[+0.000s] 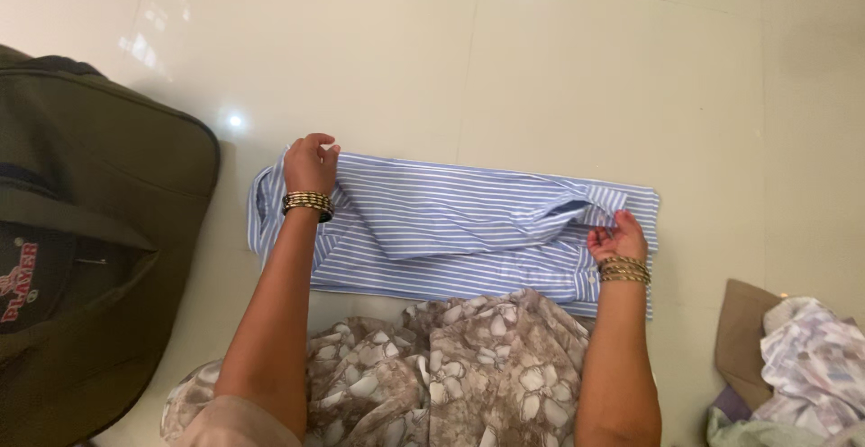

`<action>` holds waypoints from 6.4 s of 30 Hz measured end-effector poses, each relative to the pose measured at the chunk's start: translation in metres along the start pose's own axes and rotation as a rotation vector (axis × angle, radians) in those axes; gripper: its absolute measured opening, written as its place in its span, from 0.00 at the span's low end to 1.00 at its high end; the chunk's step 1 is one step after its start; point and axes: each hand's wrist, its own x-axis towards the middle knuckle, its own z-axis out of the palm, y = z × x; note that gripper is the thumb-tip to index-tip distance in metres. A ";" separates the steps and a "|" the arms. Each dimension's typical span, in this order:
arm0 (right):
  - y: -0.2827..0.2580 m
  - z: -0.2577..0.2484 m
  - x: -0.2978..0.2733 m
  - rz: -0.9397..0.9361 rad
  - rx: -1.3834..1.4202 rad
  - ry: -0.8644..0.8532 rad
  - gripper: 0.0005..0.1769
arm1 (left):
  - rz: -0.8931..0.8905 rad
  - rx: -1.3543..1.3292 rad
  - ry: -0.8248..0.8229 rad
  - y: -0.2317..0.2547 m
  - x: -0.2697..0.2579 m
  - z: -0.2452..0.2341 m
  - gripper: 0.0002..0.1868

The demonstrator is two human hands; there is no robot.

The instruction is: The person folds a blue and white striped shirt on the floor by hand. They smooth the fabric, fold the sleeves and sides, then fold the shirt into a compact rectangle and place it into a green bag.

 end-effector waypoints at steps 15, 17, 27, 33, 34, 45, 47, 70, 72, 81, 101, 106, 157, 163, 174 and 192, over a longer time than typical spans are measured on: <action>0.002 0.013 0.000 -0.207 -0.103 0.015 0.19 | -0.205 0.400 -0.605 0.064 -0.053 0.025 0.22; 0.006 0.003 0.014 -0.311 -0.096 -0.006 0.19 | -0.104 0.426 -0.492 0.058 -0.053 0.027 0.20; 0.012 0.047 -0.053 -1.232 -1.324 0.365 0.20 | 0.082 0.699 -0.361 0.069 -0.059 0.031 0.29; 0.069 0.116 -0.113 -1.226 -1.631 -0.182 0.14 | 0.465 0.446 -0.520 0.106 -0.120 0.091 0.34; 0.081 0.123 -0.118 -1.183 -1.745 -0.185 0.17 | 0.442 0.456 -0.591 0.105 -0.126 0.088 0.36; 0.100 0.122 -0.106 -0.678 -2.153 -0.115 0.44 | 0.075 0.612 -0.404 -0.010 -0.074 0.030 0.42; 0.099 0.122 -0.101 -0.673 -2.137 -0.141 0.46 | 0.060 0.614 -0.368 -0.018 -0.076 0.030 0.40; 0.262 0.315 -0.203 -0.912 -1.938 -0.792 0.37 | 0.145 0.710 -0.392 -0.023 -0.064 0.065 0.41; 0.234 0.312 -0.202 -0.868 -2.045 -0.749 0.38 | 0.071 0.705 -0.464 -0.003 -0.060 0.044 0.49; 0.167 0.264 -0.190 -0.512 -2.110 -0.201 0.43 | -0.071 0.722 -0.358 0.002 -0.060 0.035 0.45; 0.073 0.151 -0.126 -0.572 -2.134 -0.029 0.41 | 0.162 0.608 -0.428 0.017 -0.081 0.057 0.43; 0.089 0.136 -0.148 -0.683 -2.139 -0.133 0.40 | 0.207 0.789 -0.599 0.055 -0.100 0.069 0.39; 0.014 0.061 -0.110 -0.646 -1.462 0.459 0.15 | 0.385 0.476 -0.464 0.056 -0.135 0.019 0.16; 0.055 0.078 -0.103 -0.343 -2.014 -0.089 0.46 | 0.325 0.489 -0.597 0.052 -0.146 0.054 0.34; 0.035 0.052 -0.056 -0.253 -1.904 0.046 0.43 | 0.242 0.319 -0.615 0.068 -0.144 0.059 0.28; 0.298 0.313 -0.196 -0.956 -1.594 -0.912 0.31 | 0.315 0.656 -0.079 -0.053 -0.077 0.116 0.37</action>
